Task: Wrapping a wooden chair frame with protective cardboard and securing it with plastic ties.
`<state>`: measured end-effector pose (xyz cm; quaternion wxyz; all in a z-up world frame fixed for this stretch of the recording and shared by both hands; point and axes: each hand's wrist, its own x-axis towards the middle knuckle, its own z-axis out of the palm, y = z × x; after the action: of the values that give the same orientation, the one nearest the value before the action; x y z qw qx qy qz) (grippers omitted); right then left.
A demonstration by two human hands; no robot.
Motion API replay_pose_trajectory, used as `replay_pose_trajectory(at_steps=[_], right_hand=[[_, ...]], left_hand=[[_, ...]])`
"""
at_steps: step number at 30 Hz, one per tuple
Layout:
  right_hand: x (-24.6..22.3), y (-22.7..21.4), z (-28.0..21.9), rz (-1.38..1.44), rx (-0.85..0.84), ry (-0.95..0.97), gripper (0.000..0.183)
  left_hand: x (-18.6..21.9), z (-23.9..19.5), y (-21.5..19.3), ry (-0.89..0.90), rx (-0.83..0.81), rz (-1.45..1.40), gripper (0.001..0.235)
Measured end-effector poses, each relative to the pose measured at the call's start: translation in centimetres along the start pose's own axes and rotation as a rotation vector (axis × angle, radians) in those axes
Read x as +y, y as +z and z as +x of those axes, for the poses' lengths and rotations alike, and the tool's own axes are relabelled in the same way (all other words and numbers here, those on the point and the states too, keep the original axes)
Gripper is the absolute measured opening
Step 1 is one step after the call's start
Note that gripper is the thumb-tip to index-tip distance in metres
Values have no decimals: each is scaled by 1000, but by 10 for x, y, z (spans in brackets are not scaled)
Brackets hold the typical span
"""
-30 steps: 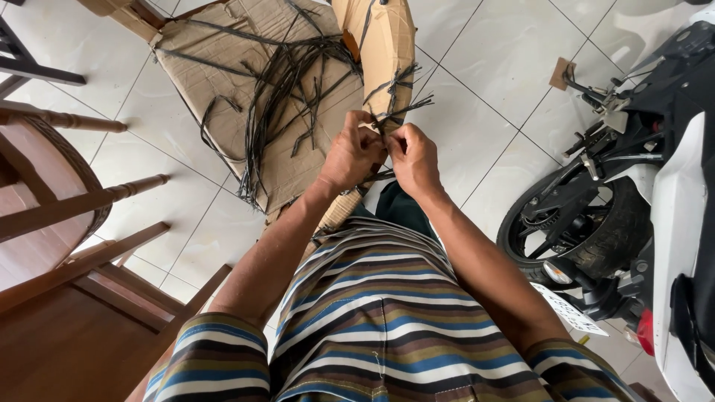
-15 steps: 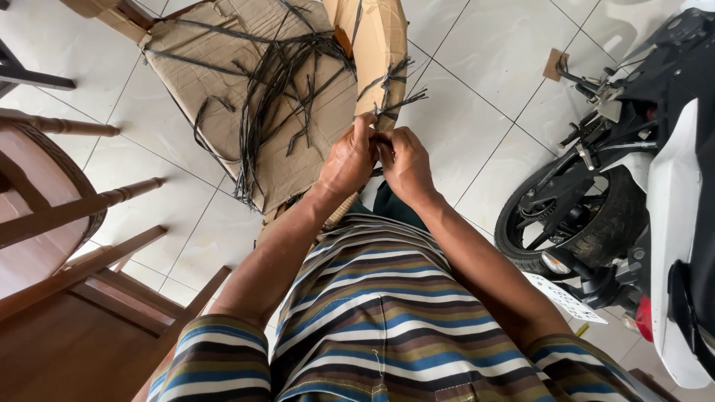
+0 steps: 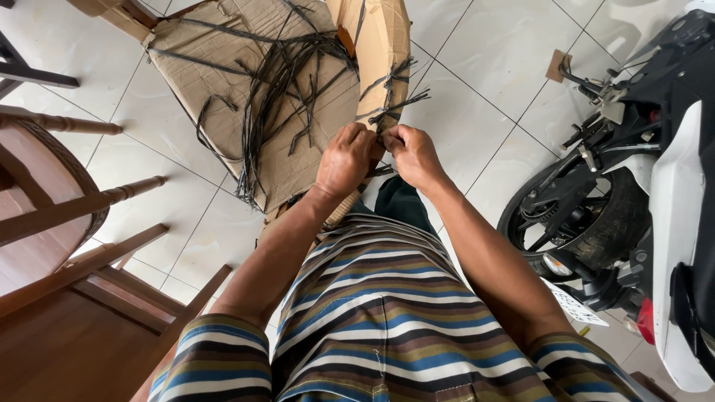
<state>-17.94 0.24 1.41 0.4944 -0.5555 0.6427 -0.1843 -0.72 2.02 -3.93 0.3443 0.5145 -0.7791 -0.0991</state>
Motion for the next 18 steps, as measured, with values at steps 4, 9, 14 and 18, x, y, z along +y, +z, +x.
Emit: replay_pose_trajectory(at_steps=[4, 9, 14, 18], right_hand=[[8, 3, 2, -15, 7, -9, 14], [11, 3, 3, 59, 5, 75, 13], [9, 3, 4, 31, 24, 72, 11], [0, -3, -4, 2, 63, 77, 11]], left_hand=[[16, 3, -12, 96, 137, 46, 3], [13, 2, -7, 176, 168, 136, 11], [18, 10, -18, 243, 163, 157, 9], [21, 15, -25, 265, 181, 139, 14]])
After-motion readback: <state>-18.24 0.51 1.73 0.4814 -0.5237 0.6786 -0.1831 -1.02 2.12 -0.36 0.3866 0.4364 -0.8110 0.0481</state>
